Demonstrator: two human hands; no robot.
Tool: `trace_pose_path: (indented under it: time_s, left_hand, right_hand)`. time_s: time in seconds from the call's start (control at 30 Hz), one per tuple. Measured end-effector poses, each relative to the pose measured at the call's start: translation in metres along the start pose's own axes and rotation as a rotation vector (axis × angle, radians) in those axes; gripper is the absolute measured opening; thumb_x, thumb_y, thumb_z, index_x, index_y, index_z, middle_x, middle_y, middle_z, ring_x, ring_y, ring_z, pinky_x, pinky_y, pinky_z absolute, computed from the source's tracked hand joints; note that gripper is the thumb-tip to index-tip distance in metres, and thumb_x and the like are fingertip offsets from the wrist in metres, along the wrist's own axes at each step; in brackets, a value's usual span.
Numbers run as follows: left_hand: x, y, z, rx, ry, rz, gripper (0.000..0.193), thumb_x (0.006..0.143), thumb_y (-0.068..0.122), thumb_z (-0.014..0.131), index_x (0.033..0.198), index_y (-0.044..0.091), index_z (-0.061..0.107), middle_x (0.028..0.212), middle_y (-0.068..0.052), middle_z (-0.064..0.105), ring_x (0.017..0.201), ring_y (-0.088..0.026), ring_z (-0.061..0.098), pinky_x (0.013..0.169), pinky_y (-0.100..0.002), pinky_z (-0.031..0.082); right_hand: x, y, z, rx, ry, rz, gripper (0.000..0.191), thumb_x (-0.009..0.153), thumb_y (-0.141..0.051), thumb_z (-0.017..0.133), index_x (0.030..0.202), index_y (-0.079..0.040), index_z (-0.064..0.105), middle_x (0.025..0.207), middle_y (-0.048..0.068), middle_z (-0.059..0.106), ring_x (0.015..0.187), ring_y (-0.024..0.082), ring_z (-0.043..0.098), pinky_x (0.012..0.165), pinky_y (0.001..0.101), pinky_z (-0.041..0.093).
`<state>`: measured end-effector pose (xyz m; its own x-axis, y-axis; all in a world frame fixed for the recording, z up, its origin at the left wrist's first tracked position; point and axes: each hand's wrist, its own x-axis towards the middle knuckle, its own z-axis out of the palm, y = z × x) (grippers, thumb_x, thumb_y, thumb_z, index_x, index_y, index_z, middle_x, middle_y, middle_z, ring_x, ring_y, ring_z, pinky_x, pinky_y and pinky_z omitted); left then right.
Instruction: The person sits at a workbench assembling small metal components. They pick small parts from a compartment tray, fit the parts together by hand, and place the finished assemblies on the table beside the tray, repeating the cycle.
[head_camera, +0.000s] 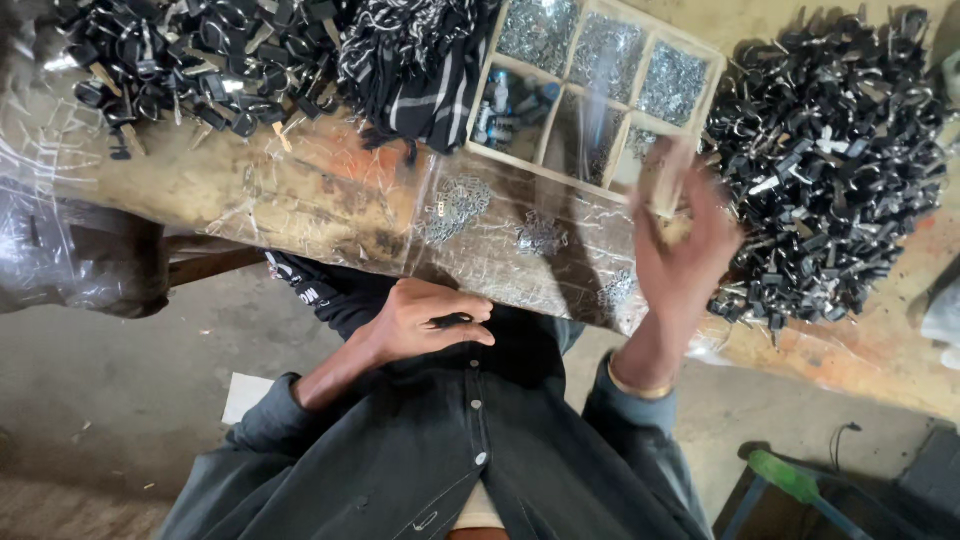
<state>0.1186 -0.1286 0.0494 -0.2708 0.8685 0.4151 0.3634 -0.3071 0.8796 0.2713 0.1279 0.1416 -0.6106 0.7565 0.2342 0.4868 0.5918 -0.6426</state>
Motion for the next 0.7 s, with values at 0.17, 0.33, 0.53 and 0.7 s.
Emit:
trace_pose_path:
  time_s: [0.17, 0.33, 0.53, 0.7]
  left_hand:
    - [0.011, 0.004, -0.008, 0.014, -0.013, -0.017, 0.032, 0.082, 0.021, 0.091, 0.104, 0.006, 0.074, 0.096, -0.007, 0.078, 0.078, -0.021, 0.078, 0.066, -0.03, 0.061]
    - [0.033, 0.005, -0.035, 0.075, -0.035, -0.016, 0.029, 0.085, 0.022, 0.088, 0.106, 0.006, 0.075, 0.093, -0.007, 0.078, 0.073, -0.021, 0.075, 0.062, -0.031, 0.058]
    - [0.076, -0.006, -0.055, 0.283, -0.138, 0.026, 0.024, 0.092, 0.026, 0.08, 0.109, 0.01, 0.078, 0.092, -0.006, 0.081, 0.06, -0.014, 0.071, 0.047, -0.029, 0.052]
    - [0.123, -0.017, -0.064, 0.513, -0.145, 0.051, 0.02, 0.099, 0.029, 0.073, 0.109, 0.012, 0.077, 0.094, -0.006, 0.08, 0.054, -0.014, 0.066, 0.043, -0.031, 0.05]
  right_hand:
    - [0.013, 0.032, -0.018, -0.189, 0.084, -0.143, 0.03, 0.102, -0.007, 0.079, 0.131, -0.01, 0.073, 0.127, 0.01, 0.076, 0.116, 0.026, 0.076, 0.098, 0.0398, 0.061]
    - [0.003, 0.091, -0.026, -0.595, -0.058, -0.058, 0.036, 0.088, -0.025, 0.085, 0.118, -0.005, 0.077, 0.116, 0.017, 0.072, 0.1, 0.035, 0.068, 0.082, 0.0439, 0.053]
    - [-0.038, 0.144, -0.031, -0.567, 0.097, -0.01, 0.021, 0.093, -0.022, 0.085, 0.098, -0.004, 0.077, 0.106, 0.01, 0.07, 0.096, 0.029, 0.064, 0.081, 0.0414, 0.051]
    - [-0.047, 0.152, -0.043, -0.378, 0.191, 0.188, 0.025, 0.104, -0.015, 0.083, 0.09, 0.001, 0.069, 0.087, 0.01, 0.065, 0.072, 0.019, 0.056, 0.063, 0.0345, 0.043]
